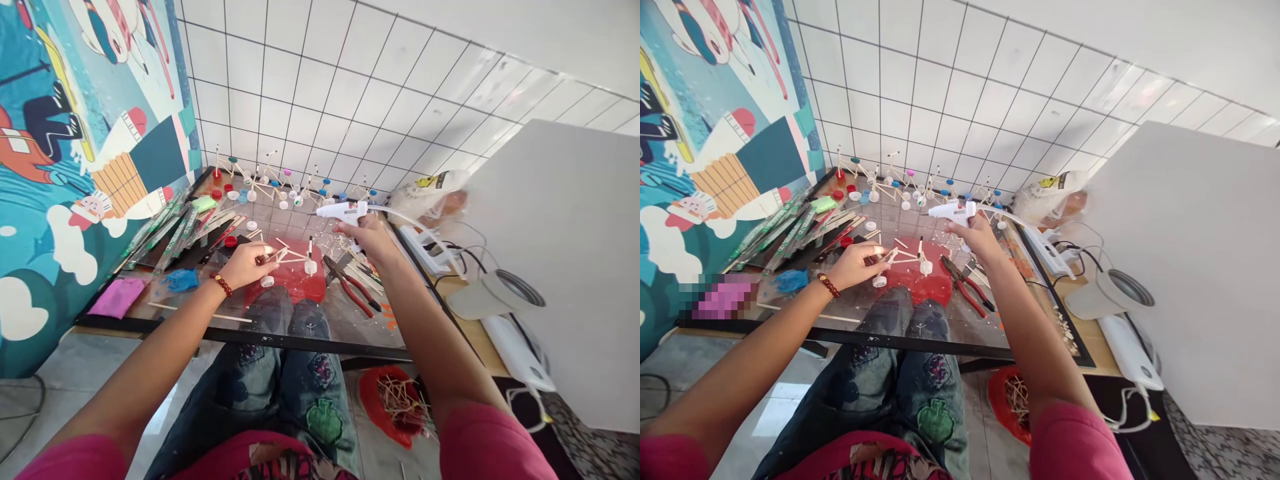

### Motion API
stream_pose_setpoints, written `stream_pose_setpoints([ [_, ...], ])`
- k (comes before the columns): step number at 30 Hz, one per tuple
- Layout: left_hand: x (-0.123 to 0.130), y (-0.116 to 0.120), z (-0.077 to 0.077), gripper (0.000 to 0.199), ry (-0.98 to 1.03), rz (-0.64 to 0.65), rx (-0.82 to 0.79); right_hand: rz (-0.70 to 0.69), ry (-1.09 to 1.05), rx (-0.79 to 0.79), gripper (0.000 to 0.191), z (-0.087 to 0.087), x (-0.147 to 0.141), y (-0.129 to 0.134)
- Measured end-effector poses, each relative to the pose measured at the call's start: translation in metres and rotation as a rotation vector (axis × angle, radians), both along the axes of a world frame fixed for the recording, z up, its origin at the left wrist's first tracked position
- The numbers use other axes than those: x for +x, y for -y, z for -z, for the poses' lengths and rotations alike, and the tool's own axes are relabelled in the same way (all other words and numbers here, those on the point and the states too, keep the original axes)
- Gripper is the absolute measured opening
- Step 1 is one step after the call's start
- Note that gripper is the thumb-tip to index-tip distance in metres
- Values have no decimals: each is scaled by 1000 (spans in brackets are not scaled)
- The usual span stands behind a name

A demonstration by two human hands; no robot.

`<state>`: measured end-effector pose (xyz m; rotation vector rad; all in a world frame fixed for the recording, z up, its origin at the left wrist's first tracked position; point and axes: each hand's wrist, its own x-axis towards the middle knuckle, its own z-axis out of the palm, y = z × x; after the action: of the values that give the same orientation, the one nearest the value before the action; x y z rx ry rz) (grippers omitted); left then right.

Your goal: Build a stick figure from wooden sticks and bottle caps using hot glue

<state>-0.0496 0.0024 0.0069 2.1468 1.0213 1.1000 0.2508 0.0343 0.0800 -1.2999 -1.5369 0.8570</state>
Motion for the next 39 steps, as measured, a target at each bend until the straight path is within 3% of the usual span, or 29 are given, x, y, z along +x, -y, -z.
stream_pose_setpoints([
  [4,0,0,1,26,-9,13,-19,50,42,2,45,36,0,-35],
  [8,1,0,0,25,-26,3,-10,68,33,8,36,60,-18,-69],
  [13,2,1,-3,22,-36,0,22,34,18,-10,32,73,-47,-96],
  [21,3,0,-3,21,-52,10,25,19,99,-45,36,83,-60,-100],
  [25,3,1,-3,22,-45,3,10,83,145,-54,48,75,-50,-87],
  [29,3,1,-3,22,-28,3,3,151,97,-31,47,61,-28,-50],
  [31,3,1,-2,21,-22,7,1,67,-14,17,43,54,-18,-23],
  [34,3,0,-1,22,-19,11,2,-105,-115,37,56,47,-15,14],
  [37,3,0,-2,21,-30,10,18,-203,0,54,71,47,-26,37],
  [39,3,1,-3,22,-35,6,28,-234,71,79,69,51,-36,43],
])
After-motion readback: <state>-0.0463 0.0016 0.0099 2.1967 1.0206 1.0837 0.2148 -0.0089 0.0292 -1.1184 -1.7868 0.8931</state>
